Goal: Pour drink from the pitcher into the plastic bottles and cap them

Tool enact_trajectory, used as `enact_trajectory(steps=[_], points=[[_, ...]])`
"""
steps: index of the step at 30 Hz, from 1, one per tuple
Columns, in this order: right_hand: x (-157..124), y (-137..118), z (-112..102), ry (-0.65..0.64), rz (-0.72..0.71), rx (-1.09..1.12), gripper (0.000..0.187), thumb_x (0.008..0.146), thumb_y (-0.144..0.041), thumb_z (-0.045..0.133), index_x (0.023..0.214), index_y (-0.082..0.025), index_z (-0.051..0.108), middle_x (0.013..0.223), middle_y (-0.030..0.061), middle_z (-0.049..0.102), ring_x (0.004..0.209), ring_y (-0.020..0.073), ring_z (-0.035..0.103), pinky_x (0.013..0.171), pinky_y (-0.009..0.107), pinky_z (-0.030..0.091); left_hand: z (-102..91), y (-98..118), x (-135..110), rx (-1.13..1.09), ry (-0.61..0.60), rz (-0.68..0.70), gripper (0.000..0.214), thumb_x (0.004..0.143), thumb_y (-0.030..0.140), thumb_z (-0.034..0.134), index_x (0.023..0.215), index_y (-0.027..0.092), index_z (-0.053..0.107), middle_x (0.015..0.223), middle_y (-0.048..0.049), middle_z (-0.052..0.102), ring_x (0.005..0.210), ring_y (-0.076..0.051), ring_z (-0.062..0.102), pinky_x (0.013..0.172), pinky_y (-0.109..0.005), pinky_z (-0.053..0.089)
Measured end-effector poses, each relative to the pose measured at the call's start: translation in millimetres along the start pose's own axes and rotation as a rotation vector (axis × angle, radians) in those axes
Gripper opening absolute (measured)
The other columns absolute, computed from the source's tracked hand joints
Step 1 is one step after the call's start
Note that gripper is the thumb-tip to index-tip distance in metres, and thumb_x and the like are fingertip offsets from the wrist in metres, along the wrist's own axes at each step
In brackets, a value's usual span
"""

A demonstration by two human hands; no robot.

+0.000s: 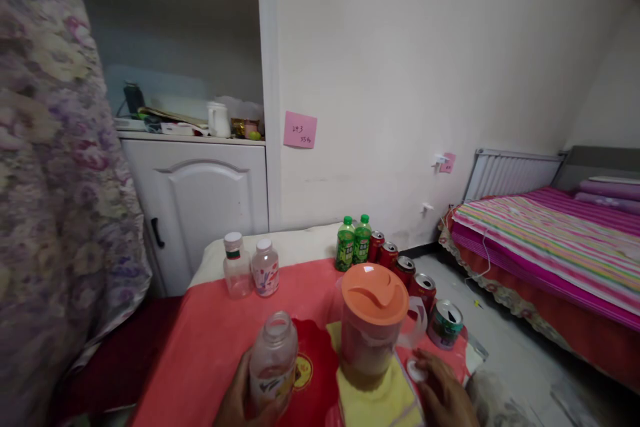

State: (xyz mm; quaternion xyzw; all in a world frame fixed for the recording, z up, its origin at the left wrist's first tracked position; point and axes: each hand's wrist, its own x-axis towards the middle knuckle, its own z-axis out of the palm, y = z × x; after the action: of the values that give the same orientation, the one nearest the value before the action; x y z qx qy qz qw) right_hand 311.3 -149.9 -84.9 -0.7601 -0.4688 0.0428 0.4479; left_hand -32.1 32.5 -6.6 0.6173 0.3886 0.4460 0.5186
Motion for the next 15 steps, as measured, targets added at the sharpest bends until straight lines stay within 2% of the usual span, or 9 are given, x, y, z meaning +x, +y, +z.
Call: enact_trajectory(steps=[3, 6, 9, 12, 15], points=[[0.5, -10.6, -8.9, 0.033, 0.043, 0.079, 0.035, 0.081, -0.046, 0.06, 0.102, -0.023, 0.075, 0.125, 0.0123, 0.072, 0.12, 0.0327, 0.064, 0.104, 0.048, 0.051, -0.4, -3.9, 0.2, -0.103, 0.021, 0.003, 0.085, 0.051, 0.066, 0.08, 0.119, 0.021, 0.054, 0.114, -0.0096, 0.075, 0.107, -0.036, 0.07, 0.09, -0.042, 0.059], [3.5, -35.0, -23.0, 0.032, 0.116, 0.202, 0.042, 0.083, -0.052, 0.059, 0.107, -0.021, 0.072, 0.124, 0.0124, 0.072, 0.12, 0.0317, 0.063, 0.102, 0.042, 0.052, -2.2, -2.5, 0.0, -0.164, -0.023, -0.032, 0.084, 0.052, 0.059, 0.085, 0.119, 0.021, 0.053, 0.114, -0.0104, 0.075, 0.106, -0.034, 0.071, 0.088, -0.04, 0.06], [9.8, -56.8, -32.7, 0.076, 0.175, 0.339, 0.045, 0.085, -0.057, 0.055, 0.113, -0.025, 0.068, 0.124, 0.0073, 0.072, 0.118, 0.0285, 0.064, 0.1, 0.034, 0.053, -4.1, 4.7, -0.8, -0.24, -0.024, -0.07, 0.079, 0.051, 0.051, 0.088, 0.116, 0.02, 0.055, 0.109, -0.0101, 0.077, 0.102, -0.034, 0.072, 0.083, -0.04, 0.061], [21.0, -65.0, -32.3, 0.141, 0.217, 0.466, 0.049, 0.081, -0.062, 0.058, 0.112, -0.025, 0.067, 0.121, 0.0052, 0.072, 0.113, 0.0266, 0.065, 0.094, 0.028, 0.053, -5.2, 13.2, -2.6, -0.343, 0.004, -0.093, 0.077, 0.048, 0.049, 0.09, 0.111, 0.018, 0.058, 0.101, -0.0113, 0.079, 0.096, -0.037, 0.073, 0.079, -0.042, 0.061], [34.9, -70.2, -26.1, 0.158, 0.241, 0.547, 0.051, 0.075, -0.064, 0.064, 0.106, -0.023, 0.067, 0.11, 0.0059, 0.076, 0.107, 0.0274, 0.066, 0.087, 0.028, 0.054, -6.3, 17.7, -4.2, -0.391, 0.009, -0.112, 0.071, 0.05, 0.047, 0.09, 0.109, 0.018, 0.06, 0.097, -0.0115, 0.08, 0.093, -0.037, 0.074, 0.078, -0.043, 0.061]])
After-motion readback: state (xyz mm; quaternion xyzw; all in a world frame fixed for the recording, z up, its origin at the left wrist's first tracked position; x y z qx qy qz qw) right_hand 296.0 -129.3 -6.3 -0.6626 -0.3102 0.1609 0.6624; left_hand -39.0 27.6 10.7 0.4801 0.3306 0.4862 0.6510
